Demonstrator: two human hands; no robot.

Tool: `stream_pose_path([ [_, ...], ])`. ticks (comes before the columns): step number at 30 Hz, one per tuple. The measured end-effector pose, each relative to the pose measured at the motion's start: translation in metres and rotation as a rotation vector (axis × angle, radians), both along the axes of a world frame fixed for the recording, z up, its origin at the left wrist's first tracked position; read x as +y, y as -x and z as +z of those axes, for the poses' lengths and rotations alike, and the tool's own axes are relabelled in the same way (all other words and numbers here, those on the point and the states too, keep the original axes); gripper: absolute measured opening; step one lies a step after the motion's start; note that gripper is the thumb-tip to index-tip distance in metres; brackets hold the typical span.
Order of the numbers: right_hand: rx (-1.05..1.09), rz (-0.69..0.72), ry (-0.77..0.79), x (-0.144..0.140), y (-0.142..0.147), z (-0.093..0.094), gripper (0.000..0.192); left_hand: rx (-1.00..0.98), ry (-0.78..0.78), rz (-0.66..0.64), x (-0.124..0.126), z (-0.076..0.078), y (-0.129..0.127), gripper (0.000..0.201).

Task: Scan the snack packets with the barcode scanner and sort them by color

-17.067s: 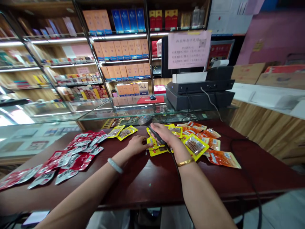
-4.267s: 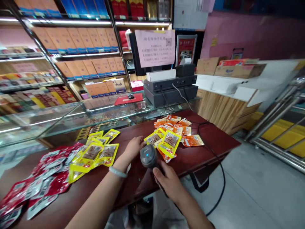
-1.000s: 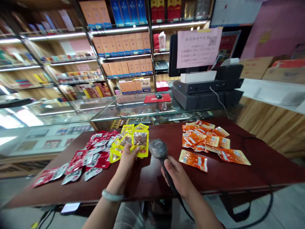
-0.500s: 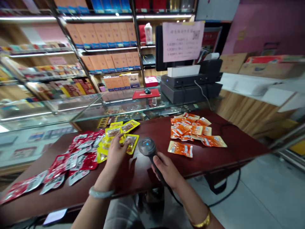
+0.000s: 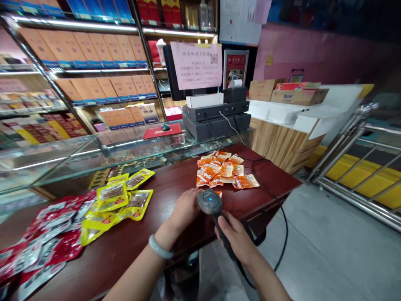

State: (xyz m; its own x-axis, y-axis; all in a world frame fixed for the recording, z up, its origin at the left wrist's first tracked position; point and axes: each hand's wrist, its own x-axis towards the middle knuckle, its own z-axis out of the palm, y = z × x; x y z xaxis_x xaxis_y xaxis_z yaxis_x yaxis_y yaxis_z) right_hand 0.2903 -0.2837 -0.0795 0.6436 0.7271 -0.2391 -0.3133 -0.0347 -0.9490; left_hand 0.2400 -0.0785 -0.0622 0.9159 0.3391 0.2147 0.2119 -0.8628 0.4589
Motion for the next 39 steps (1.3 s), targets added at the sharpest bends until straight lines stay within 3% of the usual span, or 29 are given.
stream_pose_path([
  [7,-0.002,-0.131,-0.054,-0.023,-0.014,0.010,0.054,0.214,-0.218,0.090,-0.003,0.003,-0.025,0.055],
  [13,-0.016,-0.197,-0.058,-0.035,-0.024,0.015,0.054,0.313,-0.200,0.149,0.005,0.007,-0.022,0.047],
  [17,-0.008,-0.132,-0.061,-0.027,-0.019,0.013,0.054,0.256,0.087,0.266,0.020,-0.001,-0.007,0.032],
  [21,0.014,-0.097,-0.046,-0.010,-0.011,0.011,0.056,0.004,0.584,0.384,0.040,-0.012,0.009,0.012],
  [23,0.008,-0.063,-0.041,0.001,-0.007,0.010,0.058,-0.150,0.851,0.385,0.048,-0.013,0.018,0.016],
  [25,0.006,0.002,-0.040,0.012,-0.002,0.011,0.058,-0.286,1.014,0.380,0.054,-0.011,0.026,0.024],
  [28,-0.001,0.117,-0.059,0.030,0.007,0.015,0.055,-0.408,1.071,0.423,0.063,-0.004,0.035,0.027],
  [32,-0.010,0.237,-0.099,0.056,0.018,0.022,0.052,-0.494,0.995,0.488,0.077,0.001,0.039,0.016],
  [39,-0.075,0.328,-0.103,0.086,0.021,0.028,0.056,-0.462,0.891,0.600,0.100,-0.007,0.034,0.014],
])
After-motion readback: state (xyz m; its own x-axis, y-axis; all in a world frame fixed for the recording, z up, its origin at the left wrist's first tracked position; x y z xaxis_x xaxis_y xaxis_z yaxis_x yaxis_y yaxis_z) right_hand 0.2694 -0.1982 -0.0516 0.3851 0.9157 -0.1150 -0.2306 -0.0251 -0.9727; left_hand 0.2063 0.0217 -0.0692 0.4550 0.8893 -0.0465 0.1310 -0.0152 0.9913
